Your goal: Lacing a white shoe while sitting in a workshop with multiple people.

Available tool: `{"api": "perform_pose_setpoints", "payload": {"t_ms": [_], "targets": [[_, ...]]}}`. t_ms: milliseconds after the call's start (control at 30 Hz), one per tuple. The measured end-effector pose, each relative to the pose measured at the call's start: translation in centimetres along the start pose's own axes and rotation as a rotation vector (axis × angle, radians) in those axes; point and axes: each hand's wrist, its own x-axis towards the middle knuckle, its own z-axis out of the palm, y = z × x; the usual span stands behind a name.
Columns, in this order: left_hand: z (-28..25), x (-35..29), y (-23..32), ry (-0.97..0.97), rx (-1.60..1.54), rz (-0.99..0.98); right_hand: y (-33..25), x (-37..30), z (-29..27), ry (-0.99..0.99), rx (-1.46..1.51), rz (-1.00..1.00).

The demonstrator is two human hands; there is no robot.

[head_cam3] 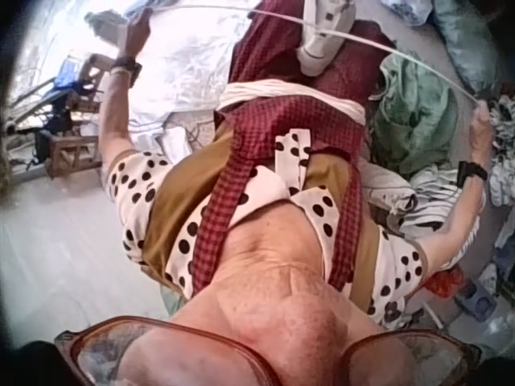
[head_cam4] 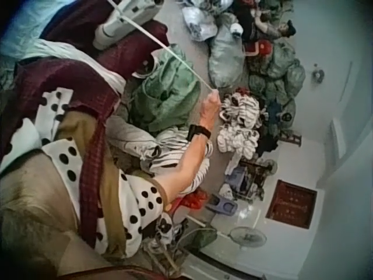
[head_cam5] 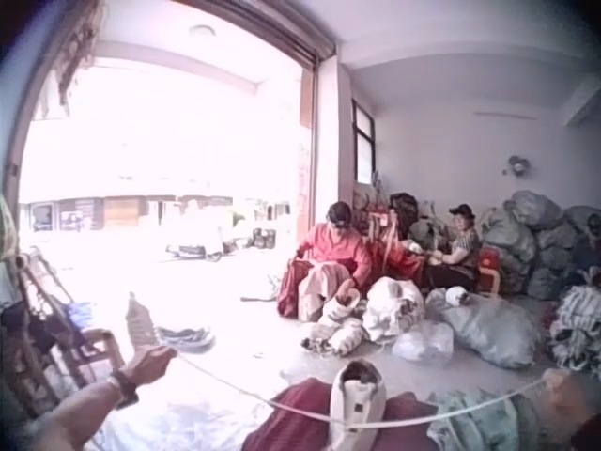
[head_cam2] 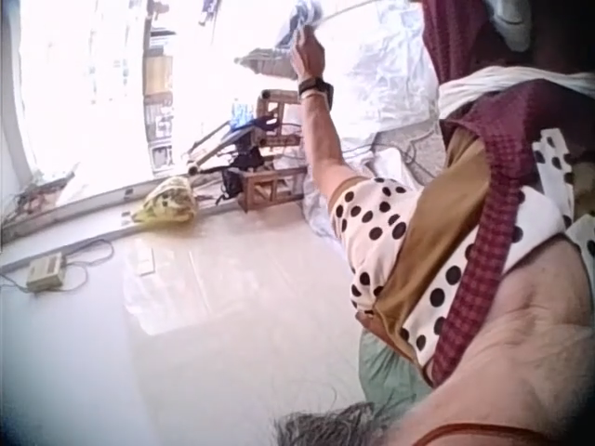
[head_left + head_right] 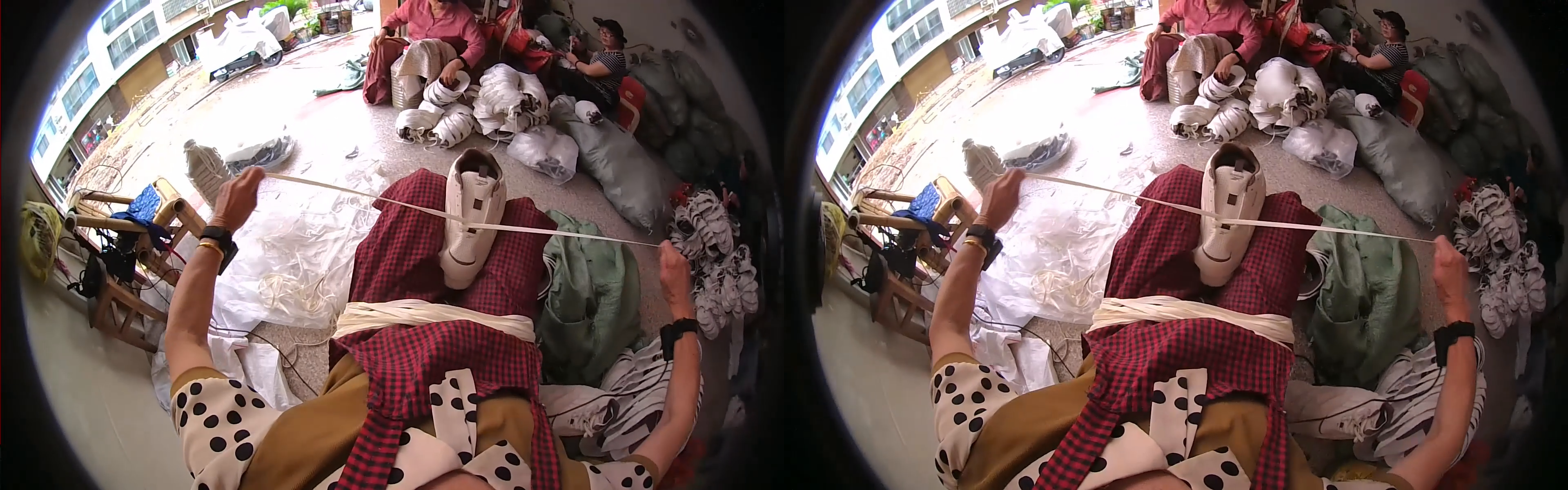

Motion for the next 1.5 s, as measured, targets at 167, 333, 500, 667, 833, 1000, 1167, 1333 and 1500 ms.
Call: {"api": "perform_pose_setpoints", "payload": {"t_ms": [167, 333, 500, 667, 833, 1000, 1167, 1333, 1500], "targets": [[-5.8, -2.1, -3.3, 0.102, 0.142, -0.122, 7.4, -1.4, -0.6, 0.095, -0.157, 0.029], [-7.2, -3.7, -5.9, 0.126, 0.226, -0.173, 12.7, -2.9, -3.5, 0.219, -0.295, 0.077], [-9.3, -5.6, -7.2, 0.181, 0.288, -0.268, 12.2, -3.1, -6.5, 0.314, -0.568, 0.041], [-11.5, -5.0, -4.3, 0.472, 0.535, -0.122, 6.0, -3.0, -5.6, 0.807, -0.312, 0.263], [-8.1, -1.9, 2.1, 0.793, -0.021, -0.419, -8.4, 1.8, 4.8, 0.542, 0.760, 0.133], [0.0, 5.3, 13.8, 0.578, -0.727, -0.331, -21.1, 7.3, 11.6, 0.171, 1.308, 0.128], [5.6, 8.2, 25.8, 0.006, -1.157, -0.294, -26.4, 9.0, 13.7, -0.058, 1.124, 0.101], [8.9, 8.1, 28.3, -0.122, -1.216, -0.243, -26.9, 9.2, 13.7, -0.059, 1.066, 0.045], [10.4, 7.4, 28.0, -0.109, -1.321, -0.268, -26.5, 9.3, 13.9, -0.189, 1.127, 0.107]]}}
